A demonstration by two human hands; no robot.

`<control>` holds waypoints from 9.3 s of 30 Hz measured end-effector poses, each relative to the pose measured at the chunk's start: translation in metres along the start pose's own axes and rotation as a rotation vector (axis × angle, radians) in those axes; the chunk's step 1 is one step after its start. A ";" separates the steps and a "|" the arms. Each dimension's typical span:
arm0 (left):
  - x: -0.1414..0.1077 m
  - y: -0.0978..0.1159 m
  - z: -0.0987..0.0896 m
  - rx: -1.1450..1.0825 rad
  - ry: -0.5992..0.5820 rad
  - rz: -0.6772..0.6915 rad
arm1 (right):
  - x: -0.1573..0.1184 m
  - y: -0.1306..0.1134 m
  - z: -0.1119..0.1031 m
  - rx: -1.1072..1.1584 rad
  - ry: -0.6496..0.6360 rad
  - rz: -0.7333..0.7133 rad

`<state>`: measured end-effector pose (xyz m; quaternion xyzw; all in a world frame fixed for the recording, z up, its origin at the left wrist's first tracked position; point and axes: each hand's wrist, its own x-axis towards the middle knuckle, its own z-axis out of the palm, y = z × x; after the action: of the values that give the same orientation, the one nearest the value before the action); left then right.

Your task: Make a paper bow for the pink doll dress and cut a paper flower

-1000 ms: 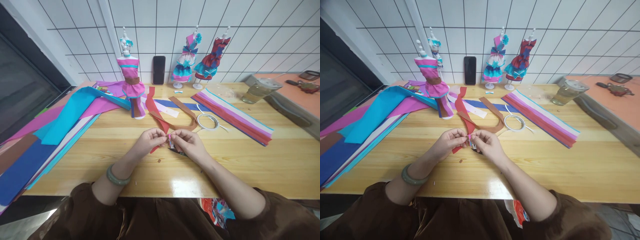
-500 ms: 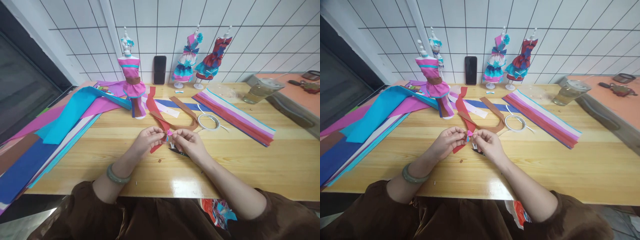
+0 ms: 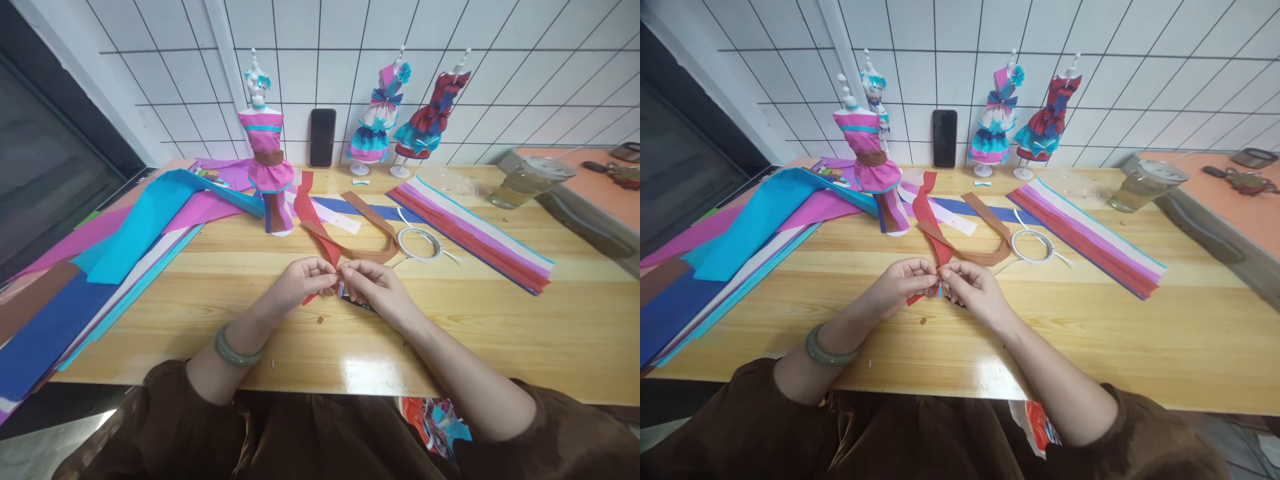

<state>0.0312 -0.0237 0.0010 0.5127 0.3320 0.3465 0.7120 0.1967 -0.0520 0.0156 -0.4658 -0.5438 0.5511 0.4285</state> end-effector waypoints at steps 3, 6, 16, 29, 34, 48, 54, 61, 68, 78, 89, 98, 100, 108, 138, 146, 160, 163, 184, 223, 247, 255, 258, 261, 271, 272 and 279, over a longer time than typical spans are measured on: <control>0.000 -0.001 -0.001 0.012 0.009 0.013 | -0.001 -0.002 0.001 -0.030 -0.005 0.004; 0.000 0.000 -0.001 -0.007 0.025 0.014 | -0.001 -0.002 0.001 -0.028 0.001 -0.007; -0.001 0.004 0.002 -0.150 0.069 -0.020 | -0.001 0.000 0.000 -0.061 0.058 -0.050; 0.000 0.003 0.004 0.081 0.118 0.059 | -0.001 0.005 0.000 -0.083 0.092 -0.068; 0.001 0.001 0.003 0.037 0.107 0.052 | 0.000 0.003 0.000 -0.074 0.091 -0.053; 0.000 0.003 0.005 0.151 0.117 0.080 | 0.000 0.003 0.001 -0.065 0.076 -0.044; 0.002 0.000 0.002 0.060 0.143 0.075 | 0.000 0.002 0.001 -0.041 0.112 -0.028; 0.005 -0.004 -0.001 -0.031 0.164 0.043 | 0.000 0.002 0.002 -0.037 0.111 -0.023; 0.005 -0.003 0.000 -0.113 0.197 0.040 | 0.000 0.000 0.003 -0.039 0.111 -0.003; 0.000 0.002 0.002 0.113 0.097 -0.018 | -0.001 0.001 0.002 -0.067 0.033 -0.009; 0.003 -0.001 -0.001 -0.067 0.151 0.007 | 0.001 0.003 -0.002 -0.021 0.030 -0.020; 0.002 -0.001 0.001 -0.040 0.141 0.027 | 0.000 0.002 0.000 -0.030 0.000 0.000; 0.002 0.000 0.001 -0.023 0.145 0.027 | 0.000 0.002 0.000 -0.028 0.008 0.002; 0.002 0.000 0.003 -0.106 0.137 0.043 | 0.000 0.002 0.000 -0.030 0.020 -0.011; 0.000 0.003 0.004 0.006 0.117 -0.008 | 0.003 0.005 -0.001 -0.011 0.070 -0.016; 0.001 0.000 0.001 -0.135 0.086 -0.035 | 0.003 0.007 -0.002 0.028 0.089 -0.021; 0.001 0.002 0.002 -0.122 0.114 -0.072 | 0.002 0.005 0.000 0.013 0.087 -0.048; 0.001 0.001 0.002 -0.087 0.111 -0.082 | 0.001 0.004 0.001 -0.020 0.082 -0.059; 0.001 0.003 0.003 -0.198 0.144 -0.044 | 0.002 0.006 0.002 -0.002 0.108 -0.056; 0.000 0.002 0.002 -0.087 0.143 -0.070 | 0.004 0.008 0.000 0.028 0.247 -0.071; 0.000 0.002 0.003 0.164 0.086 -0.036 | -0.001 0.007 0.001 -0.367 0.095 -0.266; -0.001 0.002 0.004 0.171 0.084 -0.035 | 0.000 0.008 -0.001 -0.388 0.096 -0.286; -0.001 0.001 0.003 0.165 0.088 -0.032 | 0.000 0.008 -0.001 -0.395 0.101 -0.292; -0.001 0.002 0.003 0.173 0.085 -0.044 | -0.001 0.008 0.000 -0.403 0.080 -0.298; -0.001 0.003 0.002 0.125 0.103 -0.010 | 0.001 0.010 -0.002 -0.173 0.120 -0.092; -0.001 0.003 0.002 0.116 0.107 -0.006 | 0.001 0.010 -0.002 -0.128 0.126 -0.064; -0.001 0.005 0.004 0.091 0.090 -0.019 | 0.002 0.007 -0.001 -0.062 0.157 -0.033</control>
<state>0.0329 -0.0254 0.0070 0.5251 0.3837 0.3471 0.6756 0.1975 -0.0503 0.0090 -0.5115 -0.5329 0.4885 0.4644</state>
